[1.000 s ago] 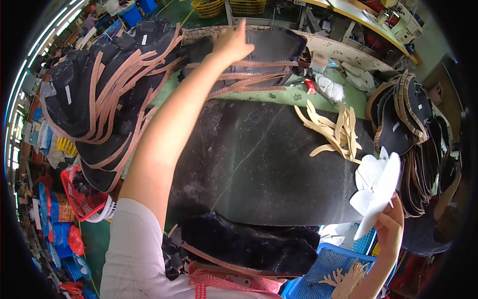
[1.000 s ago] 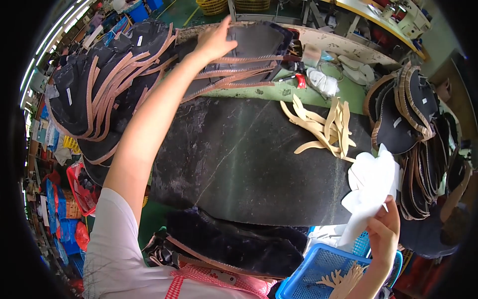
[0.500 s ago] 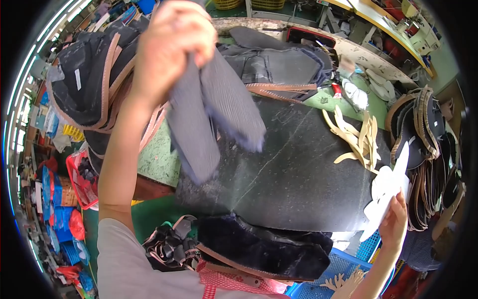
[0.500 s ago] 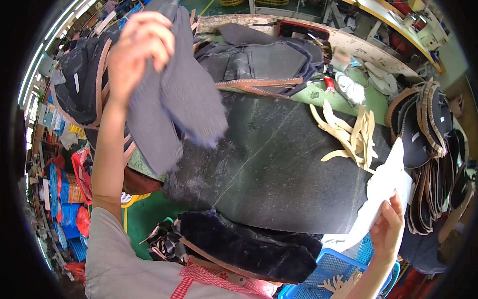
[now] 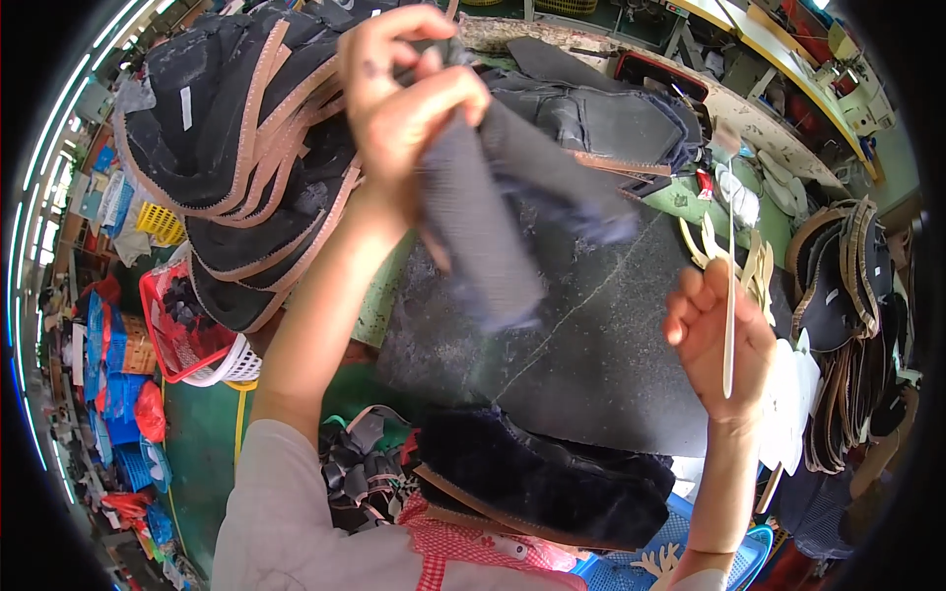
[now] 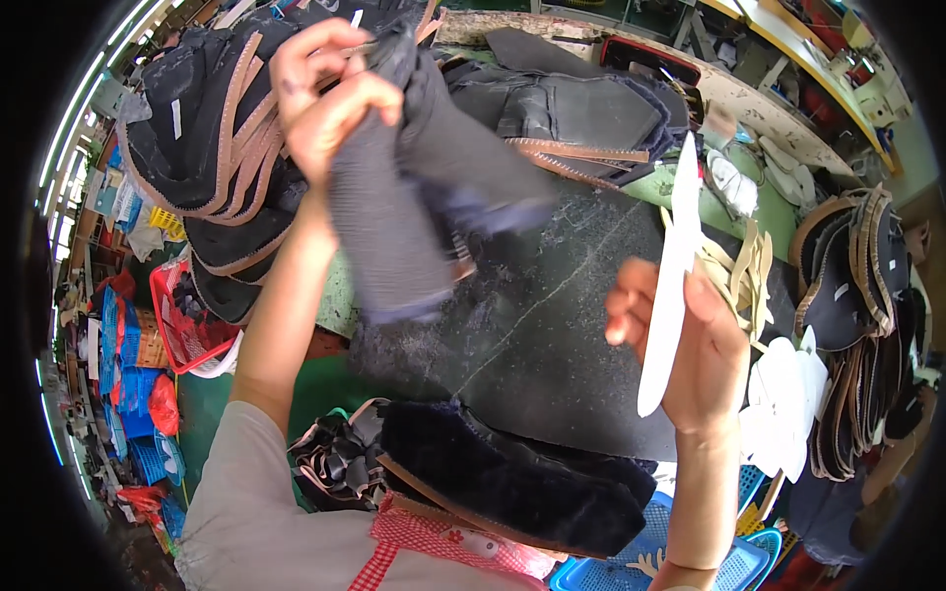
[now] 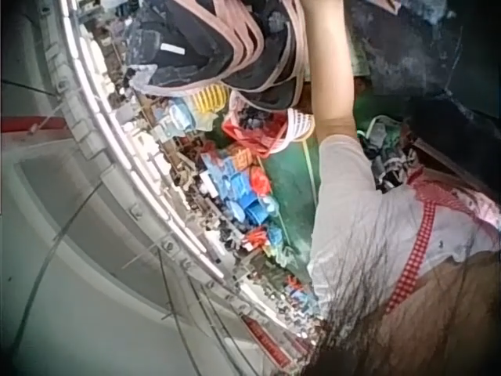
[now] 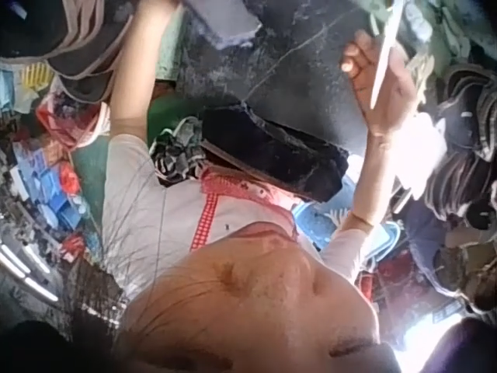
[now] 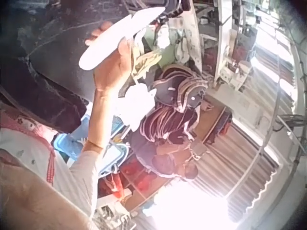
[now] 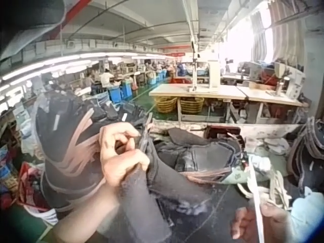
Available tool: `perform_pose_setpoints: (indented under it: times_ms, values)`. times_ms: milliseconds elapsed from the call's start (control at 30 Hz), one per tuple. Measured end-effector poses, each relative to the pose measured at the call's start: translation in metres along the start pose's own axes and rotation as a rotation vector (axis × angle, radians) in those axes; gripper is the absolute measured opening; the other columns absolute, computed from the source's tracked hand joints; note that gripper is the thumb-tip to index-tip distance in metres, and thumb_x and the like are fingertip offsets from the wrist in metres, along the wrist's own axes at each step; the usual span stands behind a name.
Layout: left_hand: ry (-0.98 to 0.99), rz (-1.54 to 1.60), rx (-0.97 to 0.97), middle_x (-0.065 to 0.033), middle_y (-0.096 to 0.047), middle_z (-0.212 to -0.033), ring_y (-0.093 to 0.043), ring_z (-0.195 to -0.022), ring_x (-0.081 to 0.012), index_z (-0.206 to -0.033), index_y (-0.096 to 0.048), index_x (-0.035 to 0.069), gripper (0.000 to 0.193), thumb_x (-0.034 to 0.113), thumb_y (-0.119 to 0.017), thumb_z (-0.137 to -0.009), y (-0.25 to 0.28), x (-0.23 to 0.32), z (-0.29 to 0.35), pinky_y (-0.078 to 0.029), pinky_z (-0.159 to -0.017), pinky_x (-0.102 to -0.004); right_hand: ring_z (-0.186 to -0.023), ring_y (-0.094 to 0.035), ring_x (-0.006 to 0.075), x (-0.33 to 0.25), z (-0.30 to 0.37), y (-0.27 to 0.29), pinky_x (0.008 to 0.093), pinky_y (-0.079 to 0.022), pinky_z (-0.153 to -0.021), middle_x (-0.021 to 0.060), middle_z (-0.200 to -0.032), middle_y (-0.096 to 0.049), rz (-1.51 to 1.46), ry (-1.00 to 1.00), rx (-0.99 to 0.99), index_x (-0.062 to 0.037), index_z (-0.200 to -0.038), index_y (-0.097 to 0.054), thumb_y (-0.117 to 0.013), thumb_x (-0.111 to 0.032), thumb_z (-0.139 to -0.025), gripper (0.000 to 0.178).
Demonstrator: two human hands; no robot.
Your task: Assembling components of shoe uppers by inserting liners and reinforcement strips.
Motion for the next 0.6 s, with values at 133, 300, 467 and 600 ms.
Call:
perform_pose_setpoints:
  times_ms: [133,300,467,600]
  values:
    - [0.07,0.048,-0.187,-0.0022,-0.057,-0.11,-0.052,-0.089,-0.0189,-0.07,-0.068,0.016,0.015,0.001,-0.07,-0.07,-0.07,0.006,0.014,-0.044,-0.076,-0.0305,-0.13,-0.052,0.0404,0.006,-0.04,-0.011,0.0508,-0.041,-0.111,0.0284,-0.138,-0.054,-0.19,0.09,-0.244,0.0017,-0.117,-0.059,-0.049,-0.024,-0.1,0.033]
    - [0.225,0.142,-0.141,-0.0042,-0.057,-0.105,-0.054,-0.098,-0.0257,-0.067,-0.064,0.012,0.011,0.003,-0.067,-0.072,-0.133,-0.019,0.058,-0.045,-0.083,-0.0356,-0.14,-0.037,0.0454,0.021,-0.109,0.002,0.0511,-0.032,-0.117,0.0334,-0.146,-0.042,-0.242,0.061,-0.129,0.0066,-0.126,-0.052,-0.049,-0.021,-0.097,0.04]
    - [0.658,0.036,-0.247,-0.0031,-0.056,-0.093,-0.056,-0.097,-0.0127,-0.072,-0.055,0.009,0.019,0.001,-0.051,-0.088,-0.104,-0.018,0.025,-0.044,-0.084,-0.0252,-0.146,-0.031,0.0385,0.02,-0.145,0.046,0.0595,-0.032,-0.113,0.0237,-0.152,-0.041,0.058,0.144,0.159,0.0019,-0.14,-0.041,-0.043,-0.021,-0.096,0.05]
    - [-0.202,1.33,0.093,-0.0091,-0.042,-0.099,-0.054,-0.1,-0.0203,-0.074,-0.047,0.005,0.026,-0.005,-0.07,-0.08,-0.014,-0.072,-0.03,-0.054,-0.089,-0.0289,-0.139,-0.041,0.0351,0.021,-0.151,0.042,0.055,-0.034,-0.112,0.0213,-0.149,-0.046,-0.104,0.133,0.085,0.0022,-0.135,-0.047,-0.045,-0.019,-0.097,0.044]
Point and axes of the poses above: each hand's wrist, its own z-axis away from the middle knuckle, its own y-axis out of the back of the hand, x = y × z, the point moved 3 cm from there along -z, towards the middle knuckle
